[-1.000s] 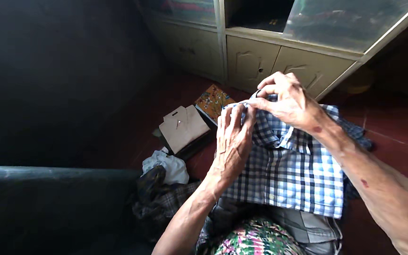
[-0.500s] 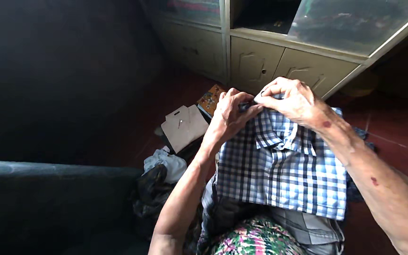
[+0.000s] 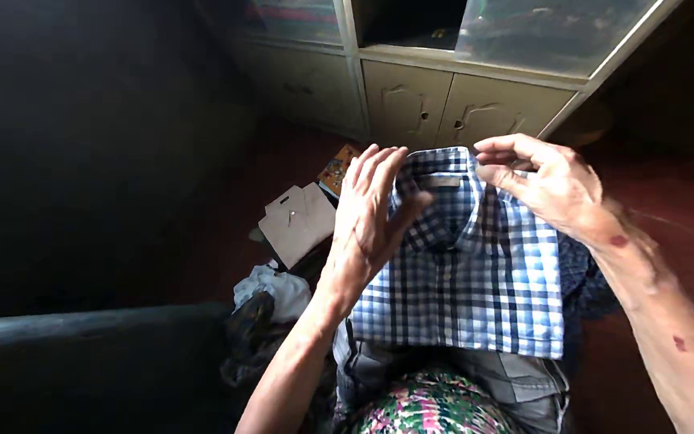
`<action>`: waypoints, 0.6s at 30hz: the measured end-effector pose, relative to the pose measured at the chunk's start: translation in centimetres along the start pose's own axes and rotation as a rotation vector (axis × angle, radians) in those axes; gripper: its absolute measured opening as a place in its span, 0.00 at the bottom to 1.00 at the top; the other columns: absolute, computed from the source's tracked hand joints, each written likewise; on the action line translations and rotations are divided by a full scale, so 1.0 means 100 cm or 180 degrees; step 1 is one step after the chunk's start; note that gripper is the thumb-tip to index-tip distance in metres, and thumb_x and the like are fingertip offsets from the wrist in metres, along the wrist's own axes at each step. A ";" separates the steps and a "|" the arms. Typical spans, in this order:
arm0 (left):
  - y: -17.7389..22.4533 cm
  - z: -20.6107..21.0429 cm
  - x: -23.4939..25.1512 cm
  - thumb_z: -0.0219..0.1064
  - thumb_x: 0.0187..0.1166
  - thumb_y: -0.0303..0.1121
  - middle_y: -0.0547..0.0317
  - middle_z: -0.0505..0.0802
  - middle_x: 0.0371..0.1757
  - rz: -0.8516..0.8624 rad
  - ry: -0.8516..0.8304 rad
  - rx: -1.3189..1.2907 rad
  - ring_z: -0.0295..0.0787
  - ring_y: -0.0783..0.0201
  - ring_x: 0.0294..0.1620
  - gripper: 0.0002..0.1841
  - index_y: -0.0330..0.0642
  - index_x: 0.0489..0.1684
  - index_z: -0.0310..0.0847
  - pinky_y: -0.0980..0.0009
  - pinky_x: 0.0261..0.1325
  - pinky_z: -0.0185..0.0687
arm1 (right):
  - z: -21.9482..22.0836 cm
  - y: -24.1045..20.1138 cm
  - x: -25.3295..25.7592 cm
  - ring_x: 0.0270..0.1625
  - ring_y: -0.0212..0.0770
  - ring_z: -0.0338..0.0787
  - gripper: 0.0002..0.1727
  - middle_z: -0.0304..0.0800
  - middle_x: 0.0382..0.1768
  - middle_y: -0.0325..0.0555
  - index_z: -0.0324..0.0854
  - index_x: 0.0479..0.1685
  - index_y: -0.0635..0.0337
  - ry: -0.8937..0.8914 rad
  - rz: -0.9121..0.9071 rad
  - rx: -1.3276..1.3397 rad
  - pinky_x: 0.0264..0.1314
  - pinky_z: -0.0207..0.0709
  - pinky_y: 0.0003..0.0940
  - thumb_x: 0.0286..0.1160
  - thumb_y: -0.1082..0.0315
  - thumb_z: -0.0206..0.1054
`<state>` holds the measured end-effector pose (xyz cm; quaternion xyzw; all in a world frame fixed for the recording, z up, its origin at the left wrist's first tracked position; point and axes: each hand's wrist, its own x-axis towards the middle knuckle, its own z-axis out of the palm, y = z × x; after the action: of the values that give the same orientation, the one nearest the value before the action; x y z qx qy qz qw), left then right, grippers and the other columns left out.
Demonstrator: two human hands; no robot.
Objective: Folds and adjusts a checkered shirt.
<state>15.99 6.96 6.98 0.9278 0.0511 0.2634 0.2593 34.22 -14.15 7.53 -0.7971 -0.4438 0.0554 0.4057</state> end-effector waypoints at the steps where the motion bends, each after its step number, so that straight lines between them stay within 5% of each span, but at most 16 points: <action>1: 0.000 0.003 -0.006 0.67 0.82 0.51 0.57 0.75 0.86 0.0180 -0.0077 0.0067 0.57 0.53 0.93 0.33 0.44 0.84 0.71 0.47 0.94 0.51 | -0.001 0.000 -0.003 0.66 0.31 0.88 0.27 0.90 0.63 0.35 0.82 0.71 0.46 -0.0012 -0.0054 -0.0097 0.70 0.80 0.34 0.77 0.44 0.70; 5: -0.028 0.023 -0.018 0.62 0.85 0.51 0.56 0.58 0.95 0.0702 -0.0508 0.0173 0.41 0.52 0.97 0.34 0.49 0.91 0.64 0.43 0.97 0.39 | 0.014 0.011 -0.013 0.69 0.42 0.82 0.36 0.87 0.66 0.39 0.83 0.73 0.45 0.0043 0.0093 -0.0314 0.72 0.73 0.47 0.69 0.34 0.70; 10: -0.045 0.028 -0.018 0.56 0.88 0.52 0.53 0.57 0.95 0.0825 -0.0382 -0.0267 0.41 0.48 0.97 0.33 0.49 0.91 0.62 0.39 0.97 0.38 | 0.015 0.021 -0.018 0.72 0.37 0.82 0.32 0.86 0.68 0.37 0.82 0.73 0.44 0.0229 -0.0001 -0.0054 0.75 0.75 0.41 0.73 0.37 0.70; 12: -0.046 0.020 -0.025 0.58 0.88 0.47 0.53 0.61 0.94 0.0499 -0.0118 -0.0756 0.47 0.49 0.96 0.30 0.45 0.88 0.67 0.42 0.96 0.46 | 0.007 0.027 -0.030 0.73 0.36 0.83 0.29 0.83 0.72 0.39 0.78 0.77 0.45 0.0366 0.0097 0.0222 0.74 0.79 0.38 0.80 0.44 0.67; 14: -0.053 0.008 -0.041 0.60 0.88 0.42 0.54 0.69 0.90 -0.0051 0.0280 -0.1046 0.62 0.52 0.90 0.27 0.44 0.84 0.72 0.49 0.89 0.67 | 0.000 0.032 -0.052 0.65 0.36 0.87 0.27 0.85 0.68 0.38 0.78 0.78 0.40 0.0560 0.0551 0.0318 0.64 0.84 0.38 0.81 0.45 0.65; 16: -0.061 0.001 -0.063 0.62 0.87 0.41 0.56 0.82 0.79 -0.0651 0.0617 -0.1337 0.82 0.57 0.76 0.23 0.44 0.79 0.76 0.56 0.72 0.86 | -0.002 0.033 -0.072 0.63 0.34 0.88 0.26 0.88 0.65 0.36 0.77 0.78 0.39 0.0576 0.0882 0.0580 0.64 0.84 0.36 0.81 0.48 0.66; 18: -0.060 -0.001 -0.077 0.65 0.86 0.41 0.56 0.90 0.68 -0.1034 0.0688 -0.1671 0.91 0.58 0.61 0.21 0.46 0.74 0.79 0.59 0.57 0.93 | 0.001 0.030 -0.080 0.62 0.32 0.89 0.25 0.89 0.62 0.35 0.78 0.77 0.41 0.0626 0.1019 0.0884 0.64 0.84 0.31 0.81 0.50 0.66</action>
<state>9.62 10.33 0.44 0.7756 0.1561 0.3197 0.5214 31.40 -20.94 3.20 -0.7954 -0.2582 0.1016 0.5388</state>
